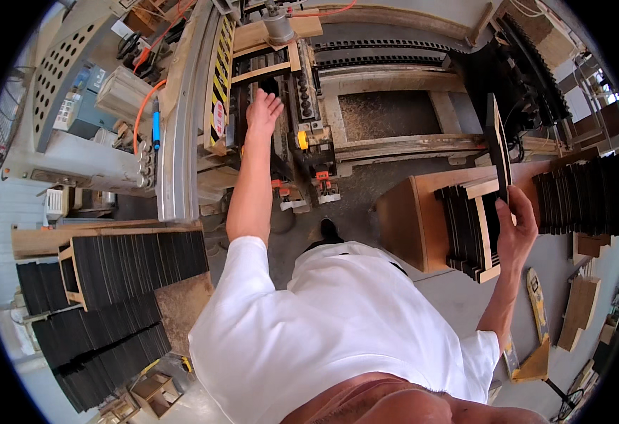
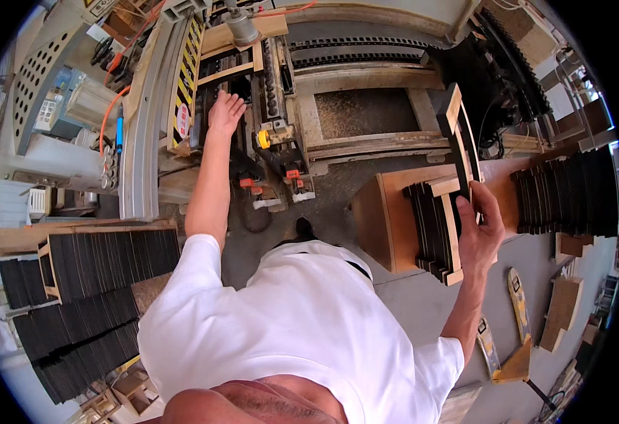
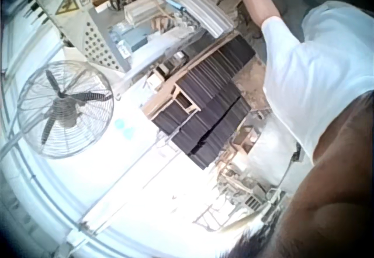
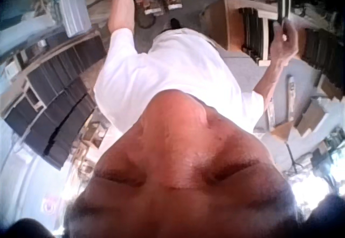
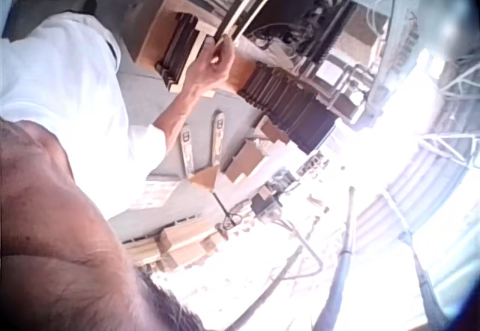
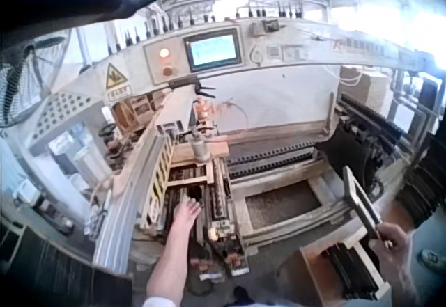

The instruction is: The person repeatedly picks up small wooden frames and places them into a machine, then removes them and stacks them on a nearby surface. The process is repeated multiple times with identical frames.

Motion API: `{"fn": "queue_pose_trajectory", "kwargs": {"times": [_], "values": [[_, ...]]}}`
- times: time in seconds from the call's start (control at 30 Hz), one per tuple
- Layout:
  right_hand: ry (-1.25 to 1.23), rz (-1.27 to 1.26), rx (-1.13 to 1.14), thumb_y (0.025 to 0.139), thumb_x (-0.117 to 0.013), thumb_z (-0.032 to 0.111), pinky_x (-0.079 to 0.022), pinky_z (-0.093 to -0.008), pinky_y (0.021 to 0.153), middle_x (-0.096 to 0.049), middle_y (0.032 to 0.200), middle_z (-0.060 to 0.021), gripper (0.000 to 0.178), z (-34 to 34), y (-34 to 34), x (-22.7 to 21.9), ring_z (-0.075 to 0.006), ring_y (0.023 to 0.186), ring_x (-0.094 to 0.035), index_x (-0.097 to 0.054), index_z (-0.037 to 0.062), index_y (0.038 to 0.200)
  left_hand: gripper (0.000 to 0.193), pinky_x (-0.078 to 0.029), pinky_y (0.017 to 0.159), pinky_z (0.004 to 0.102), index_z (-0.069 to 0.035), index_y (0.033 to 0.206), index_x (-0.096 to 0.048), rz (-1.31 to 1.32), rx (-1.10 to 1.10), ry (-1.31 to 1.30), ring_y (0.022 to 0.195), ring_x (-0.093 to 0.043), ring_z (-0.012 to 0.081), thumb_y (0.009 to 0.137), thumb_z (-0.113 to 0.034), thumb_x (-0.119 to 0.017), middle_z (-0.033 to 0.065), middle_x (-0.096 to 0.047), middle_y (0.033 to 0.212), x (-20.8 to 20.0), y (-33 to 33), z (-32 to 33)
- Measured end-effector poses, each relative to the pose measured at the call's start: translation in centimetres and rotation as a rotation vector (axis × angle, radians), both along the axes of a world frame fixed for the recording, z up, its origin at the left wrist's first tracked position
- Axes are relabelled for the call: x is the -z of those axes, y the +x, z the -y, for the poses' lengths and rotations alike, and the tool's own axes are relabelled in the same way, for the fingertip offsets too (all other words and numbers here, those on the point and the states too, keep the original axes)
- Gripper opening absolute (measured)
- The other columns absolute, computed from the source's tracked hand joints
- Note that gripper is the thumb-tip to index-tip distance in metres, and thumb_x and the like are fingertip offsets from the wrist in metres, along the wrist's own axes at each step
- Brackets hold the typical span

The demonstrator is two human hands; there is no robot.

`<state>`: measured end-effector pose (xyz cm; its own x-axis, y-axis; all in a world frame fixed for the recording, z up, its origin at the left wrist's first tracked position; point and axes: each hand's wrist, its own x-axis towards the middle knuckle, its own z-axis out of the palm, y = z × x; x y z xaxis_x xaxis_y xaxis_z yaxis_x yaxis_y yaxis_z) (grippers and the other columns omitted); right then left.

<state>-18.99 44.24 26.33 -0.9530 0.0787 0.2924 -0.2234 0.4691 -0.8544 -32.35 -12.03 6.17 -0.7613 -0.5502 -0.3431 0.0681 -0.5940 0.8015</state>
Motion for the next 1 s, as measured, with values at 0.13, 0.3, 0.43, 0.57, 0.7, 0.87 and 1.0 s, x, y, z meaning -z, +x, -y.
{"fn": "queue_pose_trajectory", "kwargs": {"times": [0.13, 0.3, 0.43, 0.57, 0.7, 0.87, 1.0], "values": [[0.012, -0.010, -0.058, 0.085, -0.070, 0.001, -0.042, -0.0202, 0.078, -0.063, 0.095, 0.0021, 0.030, 3.9, -0.9, -0.7, -0.0065, 0.084, -0.051, -0.065, 0.0004, 0.114, 0.071, -0.047, 0.100, 0.0484, 0.004, 0.142, -0.029, -0.045, -0.082, 0.122, 0.125, -0.046, 0.0378, 0.095, -0.041, -0.057, 0.0243, -0.038, 0.140, -0.4, -5.1, 2.4], [0.029, 0.052, -0.091, 0.082, -0.070, -0.002, -0.042, -0.0197, 0.077, -0.063, 0.091, 0.0038, 0.027, 8.3, -2.3, -0.6, -0.0059, 0.082, -0.051, -0.067, 0.0013, 0.109, 0.074, -0.046, 0.103, 0.0524, 0.000, 0.149, -0.015, -0.036, -0.128, 0.185, 0.133, -0.038, 0.0418, 0.097, -0.032, -0.056, 0.0277, -0.026, 0.148, 0.1, -8.5, 4.1], [0.109, 0.097, -0.141, 0.082, -0.070, -0.002, -0.043, -0.0205, 0.077, -0.063, 0.091, 0.0040, 0.028, 11.8, -3.9, -0.6, -0.0061, 0.081, -0.051, -0.067, 0.0021, 0.110, 0.060, -0.043, 0.105, 0.0554, 0.006, 0.141, -0.025, -0.088, -0.191, 0.183, 0.134, -0.036, 0.0431, 0.097, -0.022, -0.056, 0.0294, -0.025, 0.145, 0.6, -9.5, 2.4], [0.289, -0.062, -0.366, 0.080, -0.071, -0.001, -0.048, -0.0260, 0.074, -0.068, 0.096, -0.0070, 0.026, 17.6, -8.0, -0.3, -0.0160, 0.081, -0.059, -0.068, 0.0039, 0.105, 0.056, -0.052, 0.097, 0.0514, -0.005, 0.142, -0.029, -0.095, -0.209, 0.186, 0.122, -0.048, 0.0404, 0.096, -0.018, -0.058, 0.0235, -0.040, 0.136, 2.9, -7.8, 5.2], [0.440, -0.347, -0.579, 0.075, -0.073, 0.004, -0.052, -0.0355, 0.077, -0.069, 0.098, -0.0081, 0.025, 24.5, -12.9, 2.6, -0.0274, 0.087, -0.062, -0.068, 0.0064, 0.099, 0.051, -0.052, 0.097, 0.0503, 0.005, 0.136, -0.031, -0.039, -0.167, 0.286, 0.121, -0.049, 0.0372, 0.096, -0.015, -0.057, 0.0212, -0.046, 0.129, 1.3, -2.3, -0.1], [0.443, -0.510, -0.845, 0.076, -0.071, 0.009, -0.051, -0.0399, 0.078, -0.069, 0.093, -0.0082, 0.021, 35.7, -17.3, 8.6, -0.0290, 0.087, -0.062, -0.069, 0.0086, 0.096, 0.026, -0.046, 0.095, 0.0442, -0.008, 0.120, -0.050, -0.188, 0.002, 0.311, 0.111, -0.054, 0.0246, 0.095, -0.010, -0.055, 0.0064, -0.058, 0.113, 1.4, 4.9, -3.6], [0.522, -0.548, -0.918, 0.078, -0.069, 0.017, -0.049, -0.0406, 0.081, -0.068, 0.093, -0.0069, 0.025, 40.6, -19.1, 13.4, -0.0289, 0.091, -0.061, -0.065, 0.0111, 0.102, 0.025, -0.045, 0.095, 0.0416, -0.007, 0.118, -0.052, -0.345, 0.079, 0.286, 0.105, -0.059, 0.0232, 0.094, -0.008, -0.053, 0.0072, -0.061, 0.112, 1.6, 6.0, -4.2]]}}
